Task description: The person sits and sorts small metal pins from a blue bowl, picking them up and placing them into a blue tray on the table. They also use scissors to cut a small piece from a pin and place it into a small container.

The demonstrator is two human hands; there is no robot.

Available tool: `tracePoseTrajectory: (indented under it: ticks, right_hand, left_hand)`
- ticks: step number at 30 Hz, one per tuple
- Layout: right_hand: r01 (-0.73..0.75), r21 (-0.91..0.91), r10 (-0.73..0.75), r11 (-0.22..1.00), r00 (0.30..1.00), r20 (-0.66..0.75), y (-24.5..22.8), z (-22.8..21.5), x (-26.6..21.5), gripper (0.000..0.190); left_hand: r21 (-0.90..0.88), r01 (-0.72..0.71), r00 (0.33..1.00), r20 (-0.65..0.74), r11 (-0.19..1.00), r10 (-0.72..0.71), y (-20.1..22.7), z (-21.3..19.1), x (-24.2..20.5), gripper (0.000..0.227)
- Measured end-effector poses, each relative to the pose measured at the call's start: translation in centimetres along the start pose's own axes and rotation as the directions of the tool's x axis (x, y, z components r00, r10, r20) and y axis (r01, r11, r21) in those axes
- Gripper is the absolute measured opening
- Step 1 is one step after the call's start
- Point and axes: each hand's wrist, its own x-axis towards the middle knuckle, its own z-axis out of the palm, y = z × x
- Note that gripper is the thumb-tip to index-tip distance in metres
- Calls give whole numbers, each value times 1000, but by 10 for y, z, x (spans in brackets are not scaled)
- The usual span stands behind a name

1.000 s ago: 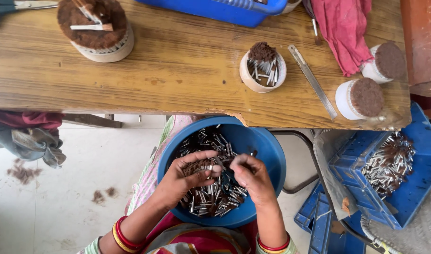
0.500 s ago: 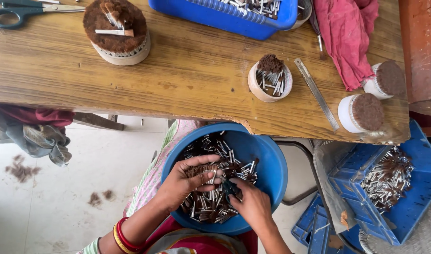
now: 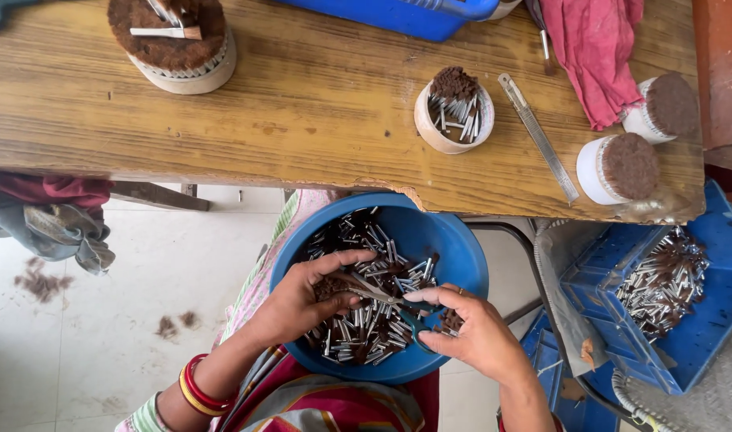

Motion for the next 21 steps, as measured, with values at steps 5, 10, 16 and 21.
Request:
tracePoseTrajectory:
  ticks: [5, 10, 16, 21]
  right_hand:
    - [-144, -40, 144, 989, 989, 9, -13, 0, 3, 55]
    - [-30, 95, 24, 995, 998, 60, 16, -1, 7, 52]
    - [-80, 205, 51, 975, 988, 144, 55, 1, 22, 49]
    - [81, -306, -150, 949, 966, -208, 37, 35, 35, 31]
  left_hand:
    - [71, 10, 999, 40, 997, -13, 3, 0, 0, 63]
    - [48, 9, 999, 52, 999, -12, 1, -2, 1, 64]
    - [-55, 47, 997, 64, 997, -44, -10, 1, 4, 64]
    - [-274, 92, 996, 28, 957, -87, -26, 14, 12, 69]
